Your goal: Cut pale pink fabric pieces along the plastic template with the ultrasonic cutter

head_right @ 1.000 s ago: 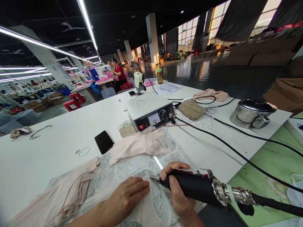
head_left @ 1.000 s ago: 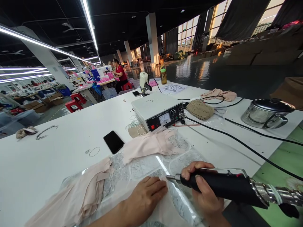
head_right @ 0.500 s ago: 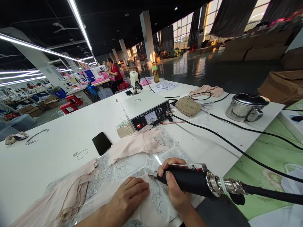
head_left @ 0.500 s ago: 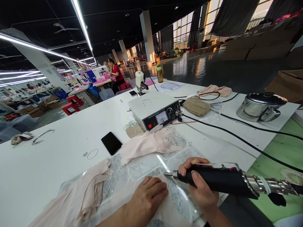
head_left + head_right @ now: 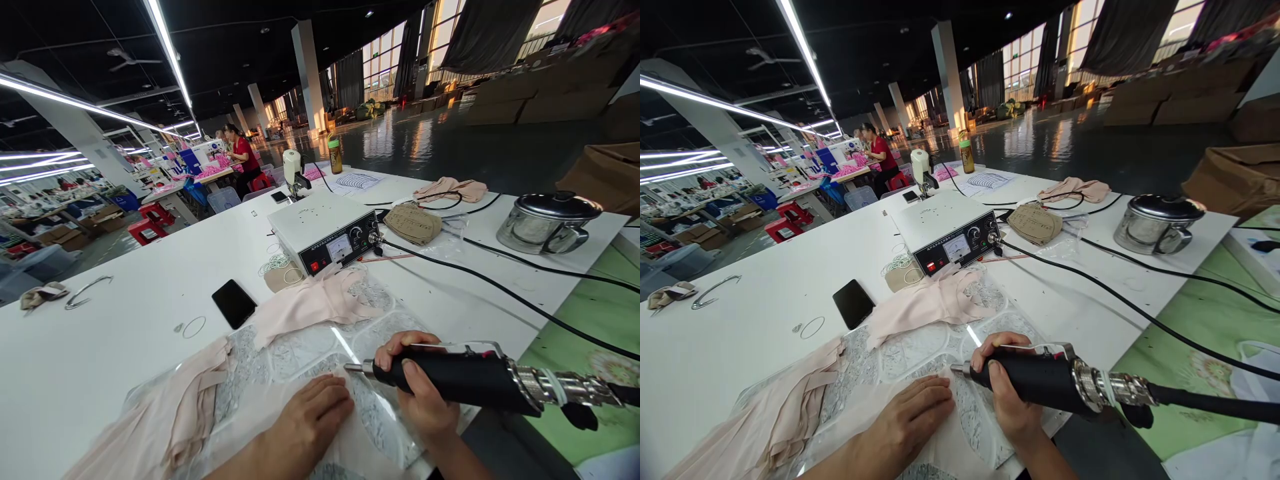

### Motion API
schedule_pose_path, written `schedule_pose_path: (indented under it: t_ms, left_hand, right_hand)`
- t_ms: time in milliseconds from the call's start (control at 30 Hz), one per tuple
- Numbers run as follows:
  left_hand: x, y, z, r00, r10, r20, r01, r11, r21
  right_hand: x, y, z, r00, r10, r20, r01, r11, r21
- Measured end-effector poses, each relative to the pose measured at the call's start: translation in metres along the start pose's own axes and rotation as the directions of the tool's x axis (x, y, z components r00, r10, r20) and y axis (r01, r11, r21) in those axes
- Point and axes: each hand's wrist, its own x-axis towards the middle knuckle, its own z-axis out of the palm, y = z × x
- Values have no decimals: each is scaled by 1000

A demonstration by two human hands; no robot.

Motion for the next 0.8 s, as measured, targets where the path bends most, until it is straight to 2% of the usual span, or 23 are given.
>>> schedule_pose_path:
  t_ms: [200, 367, 533, 633, 800]
  left_hand:
    - [4, 2, 0, 998, 17, -57, -16, 999, 28]
    - [9, 2, -3, 996, 71, -49, -69, 996, 55]
    - [-5, -10, 11, 994, 92, -60, -87, 993, 76]
    - [-15, -16, 19, 995, 94, -30, -90, 991, 103]
    - [-20, -18, 21, 997, 74, 5, -74, 990, 119]
  right_hand:
    - [2, -1, 2, 1000, -11, 5, 11, 1000, -1]
    - [2, 1, 1, 1000, -17, 3, 17, 1000, -1]
    - [3, 3, 2, 999, -43, -7, 43, 999, -12]
    - [4, 4, 3, 998, -60, -21, 60, 998, -19]
    - [3, 4, 2, 999, -45, -21, 45, 999, -24]
